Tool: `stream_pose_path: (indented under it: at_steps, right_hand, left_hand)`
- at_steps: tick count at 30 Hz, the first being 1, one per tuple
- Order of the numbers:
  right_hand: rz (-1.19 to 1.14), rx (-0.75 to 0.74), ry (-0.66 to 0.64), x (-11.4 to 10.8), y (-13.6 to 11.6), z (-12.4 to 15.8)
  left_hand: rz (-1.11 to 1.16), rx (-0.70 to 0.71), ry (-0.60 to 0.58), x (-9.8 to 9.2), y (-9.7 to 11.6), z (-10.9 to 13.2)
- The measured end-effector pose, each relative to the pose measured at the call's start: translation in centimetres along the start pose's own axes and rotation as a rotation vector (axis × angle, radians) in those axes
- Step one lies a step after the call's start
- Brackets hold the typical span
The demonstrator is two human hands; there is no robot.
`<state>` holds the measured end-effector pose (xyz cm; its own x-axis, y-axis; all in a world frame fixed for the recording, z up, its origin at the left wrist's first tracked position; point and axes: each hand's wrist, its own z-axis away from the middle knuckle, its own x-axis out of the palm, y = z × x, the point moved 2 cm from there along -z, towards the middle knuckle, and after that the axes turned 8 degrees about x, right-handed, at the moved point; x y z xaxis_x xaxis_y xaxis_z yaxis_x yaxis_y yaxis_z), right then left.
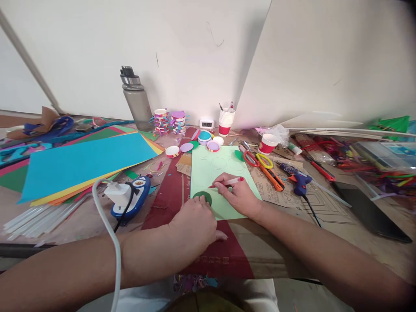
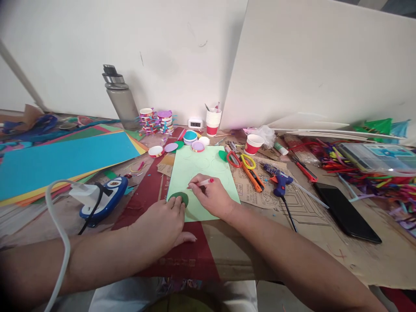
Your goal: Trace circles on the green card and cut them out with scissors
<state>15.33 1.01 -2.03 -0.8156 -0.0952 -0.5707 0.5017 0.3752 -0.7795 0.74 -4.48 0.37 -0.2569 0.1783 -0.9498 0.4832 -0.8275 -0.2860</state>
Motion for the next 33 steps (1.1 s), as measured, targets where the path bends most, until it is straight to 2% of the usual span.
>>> stream_pose_path:
  at_steps: [3,6,18,22,28,33]
  right_hand:
    - [0.002,0.010,-0.010,-0.1,-0.1,0.1]
    - [-0.010,0.019,-0.013,-0.3,-0.5,0.2]
    - [0.013,0.078,-0.130,0.2,-3.2,-0.7]
    - [0.017,0.058,-0.149,1.1,-3.2,-1.2]
    - [-0.003,0.068,-0.187,2.1,-2.9,-1.3]
    - [-0.004,0.057,-0.206,2.3,-2.6,-1.3]
  left_hand:
    - [0.005,-0.033,0.042,-0.1,0.3,0.0]
    - [0.006,-0.004,0.073,0.1,0.3,0.0]
    - [-0.010,0.037,0.099,1.0,0.7,0.3]
    - [0.009,0.024,0.159,1.4,1.0,0.2]
    - [0.136,0.041,0.146,1.3,0.8,0.0]
    - [0.167,0.076,0.186,2.3,1.1,-0.3]
